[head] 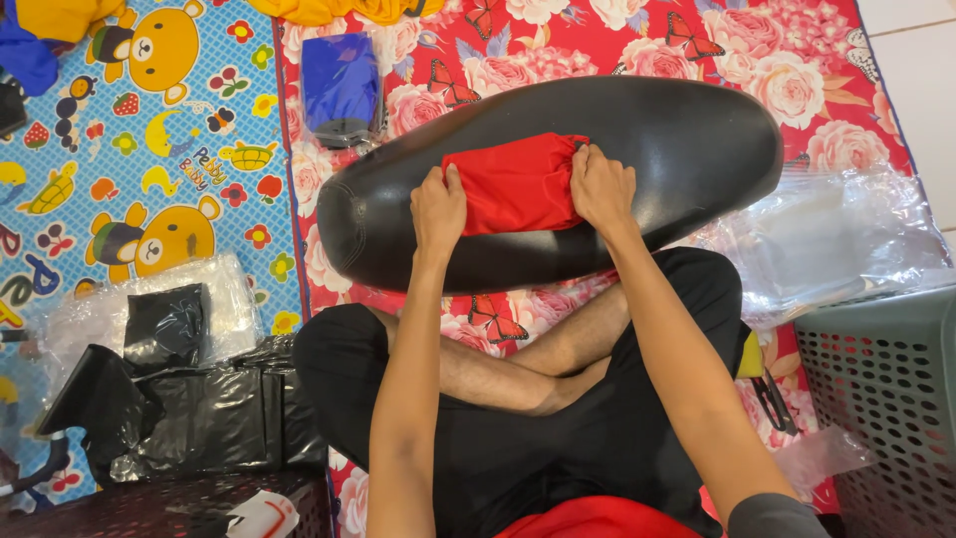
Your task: Wiping a motorcycle seat with a cloth and then fitting a red fabric cover over it
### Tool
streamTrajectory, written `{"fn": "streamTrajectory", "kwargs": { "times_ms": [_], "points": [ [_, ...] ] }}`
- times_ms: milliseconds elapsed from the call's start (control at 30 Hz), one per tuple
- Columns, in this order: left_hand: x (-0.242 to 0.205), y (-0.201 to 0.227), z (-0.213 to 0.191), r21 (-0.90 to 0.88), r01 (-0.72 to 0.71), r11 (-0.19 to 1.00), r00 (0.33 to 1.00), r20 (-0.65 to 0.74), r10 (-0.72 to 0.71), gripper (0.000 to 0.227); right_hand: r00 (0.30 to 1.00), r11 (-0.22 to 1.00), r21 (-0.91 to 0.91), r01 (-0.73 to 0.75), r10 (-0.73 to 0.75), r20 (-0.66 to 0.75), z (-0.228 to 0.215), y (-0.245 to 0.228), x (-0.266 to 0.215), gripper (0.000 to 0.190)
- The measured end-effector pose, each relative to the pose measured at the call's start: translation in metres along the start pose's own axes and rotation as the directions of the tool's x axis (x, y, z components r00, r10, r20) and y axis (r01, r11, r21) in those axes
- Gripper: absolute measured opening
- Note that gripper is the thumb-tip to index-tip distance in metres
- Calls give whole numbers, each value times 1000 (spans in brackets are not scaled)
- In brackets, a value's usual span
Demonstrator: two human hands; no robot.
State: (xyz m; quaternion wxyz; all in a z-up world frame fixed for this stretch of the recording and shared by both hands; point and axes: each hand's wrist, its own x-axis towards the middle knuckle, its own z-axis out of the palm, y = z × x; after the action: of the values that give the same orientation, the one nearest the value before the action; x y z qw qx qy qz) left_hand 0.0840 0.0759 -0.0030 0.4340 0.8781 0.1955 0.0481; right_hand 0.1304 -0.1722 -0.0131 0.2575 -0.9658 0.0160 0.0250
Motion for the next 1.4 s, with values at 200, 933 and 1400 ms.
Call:
{"fn": "streamTrajectory", "kwargs": {
  "times_ms": [200, 933, 1400],
  "points": [
    [3, 9, -6, -53, -16, 998, 999, -30, 15, 41, 986, 997, 62, 40, -30, -161, 10, 9, 3, 57],
    [17, 19, -7, -45, -47, 998, 994, -105, 42, 43, 983, 992, 91, 89, -72, -169, -6, 13, 11, 36],
    [22, -5, 21, 604, -253, 756, 726, -398, 561, 24, 967, 994, -94, 52, -74, -246, 11, 6, 21, 39]
  ]
}}
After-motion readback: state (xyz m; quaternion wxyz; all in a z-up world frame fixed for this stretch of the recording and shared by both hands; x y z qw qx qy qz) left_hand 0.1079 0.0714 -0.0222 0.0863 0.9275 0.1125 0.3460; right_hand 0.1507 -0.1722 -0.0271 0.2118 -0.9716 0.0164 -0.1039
